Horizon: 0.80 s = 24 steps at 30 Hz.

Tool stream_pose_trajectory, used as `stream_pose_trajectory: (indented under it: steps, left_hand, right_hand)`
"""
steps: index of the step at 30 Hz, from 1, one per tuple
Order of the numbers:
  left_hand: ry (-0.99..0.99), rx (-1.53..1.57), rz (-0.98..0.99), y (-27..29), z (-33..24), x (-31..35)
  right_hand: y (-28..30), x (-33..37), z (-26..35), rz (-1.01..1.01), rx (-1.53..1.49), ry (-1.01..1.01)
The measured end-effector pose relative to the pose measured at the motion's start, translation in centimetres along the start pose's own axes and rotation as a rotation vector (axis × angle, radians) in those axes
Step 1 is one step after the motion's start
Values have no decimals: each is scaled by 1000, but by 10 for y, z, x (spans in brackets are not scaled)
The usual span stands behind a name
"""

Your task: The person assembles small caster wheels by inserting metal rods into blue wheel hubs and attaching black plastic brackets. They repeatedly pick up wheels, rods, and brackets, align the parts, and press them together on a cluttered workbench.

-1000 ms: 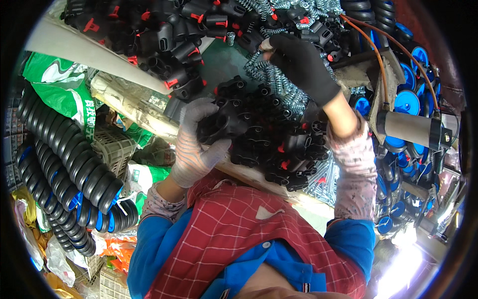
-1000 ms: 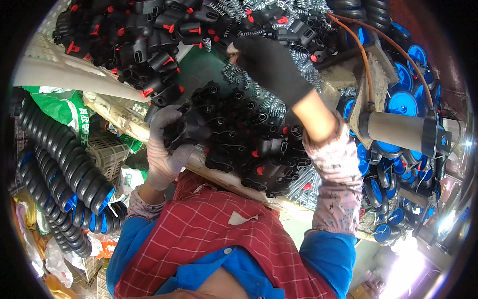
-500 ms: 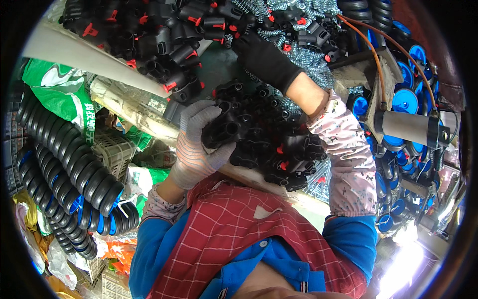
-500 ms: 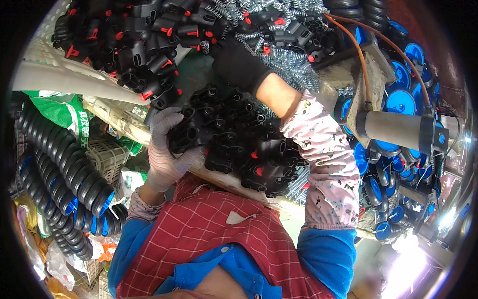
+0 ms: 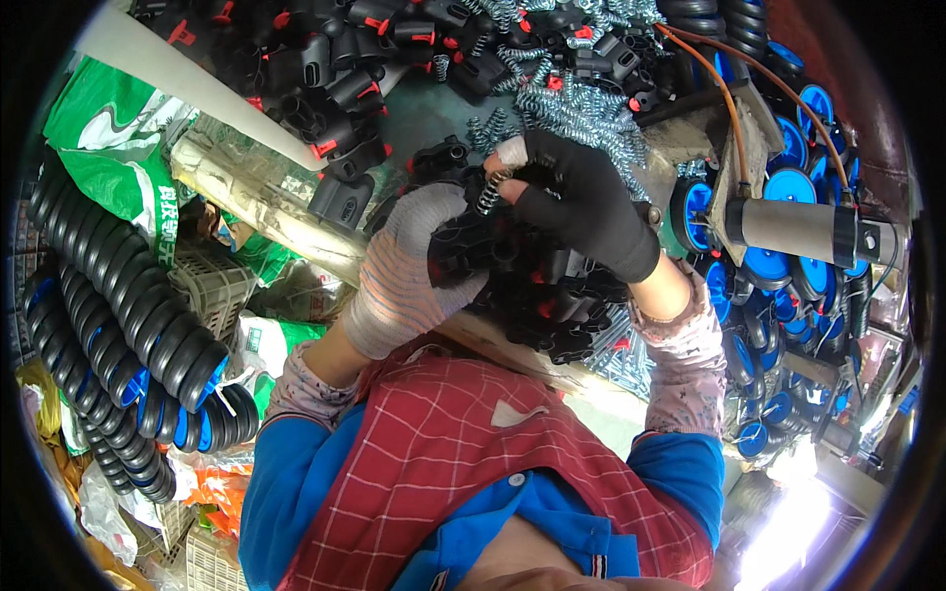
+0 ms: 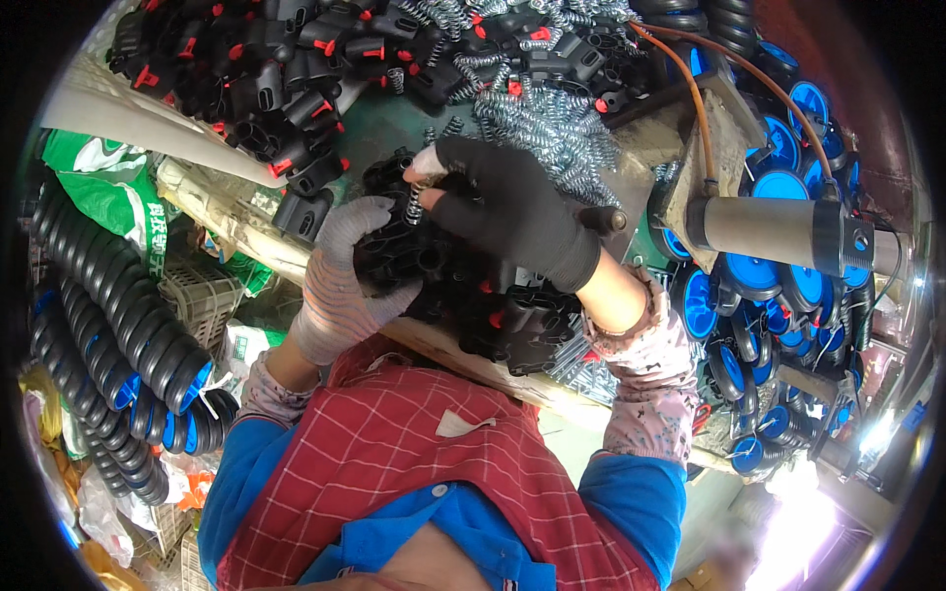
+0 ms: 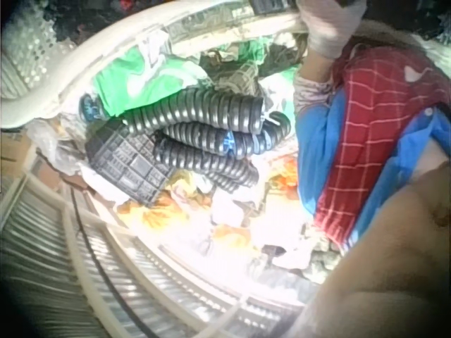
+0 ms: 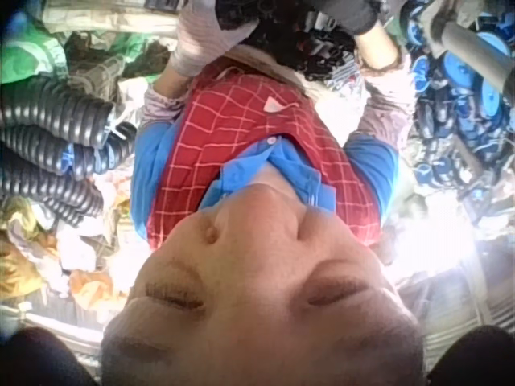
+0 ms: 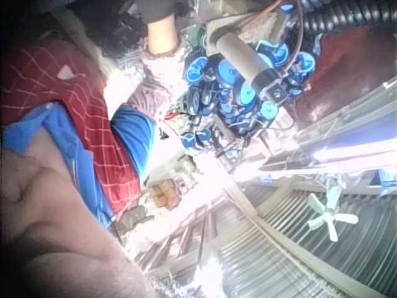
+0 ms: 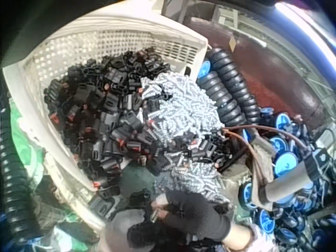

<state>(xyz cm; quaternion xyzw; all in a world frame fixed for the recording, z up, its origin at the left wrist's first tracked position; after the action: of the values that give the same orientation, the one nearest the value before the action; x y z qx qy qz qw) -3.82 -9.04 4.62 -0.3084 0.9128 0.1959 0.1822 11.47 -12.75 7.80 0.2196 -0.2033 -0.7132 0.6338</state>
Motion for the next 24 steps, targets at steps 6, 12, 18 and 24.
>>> stream_pose_trajectory:
  steps: [6,12,18,24]
  left_hand:
    - [-34,148,16,0,-1,3]
    - [-14,77,53,0,9,0]
    - [-10,11,-28,7,13,-2]
    - [-47,-142,-81,7,9,-5]
  right_hand:
    - [4,-4,9,101,220,267]
    - [4,-69,-71,34,920,297]
    - [-21,-82,-115,73,1127,249]
    - [32,-37,-58,-9,541,-23]
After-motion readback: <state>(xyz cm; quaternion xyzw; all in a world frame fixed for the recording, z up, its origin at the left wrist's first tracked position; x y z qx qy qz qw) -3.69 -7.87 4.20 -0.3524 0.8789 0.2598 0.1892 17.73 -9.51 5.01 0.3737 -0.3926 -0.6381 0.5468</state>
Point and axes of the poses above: each hand's wrist, its own x-axis away from the middle knuckle, its own y-axis out of the back of the hand, z = x × y, the point moved 9 cm from there along -x, towards the middle knuckle, and after that the axes turned 12 degrees about x, right-handed, at the moved point
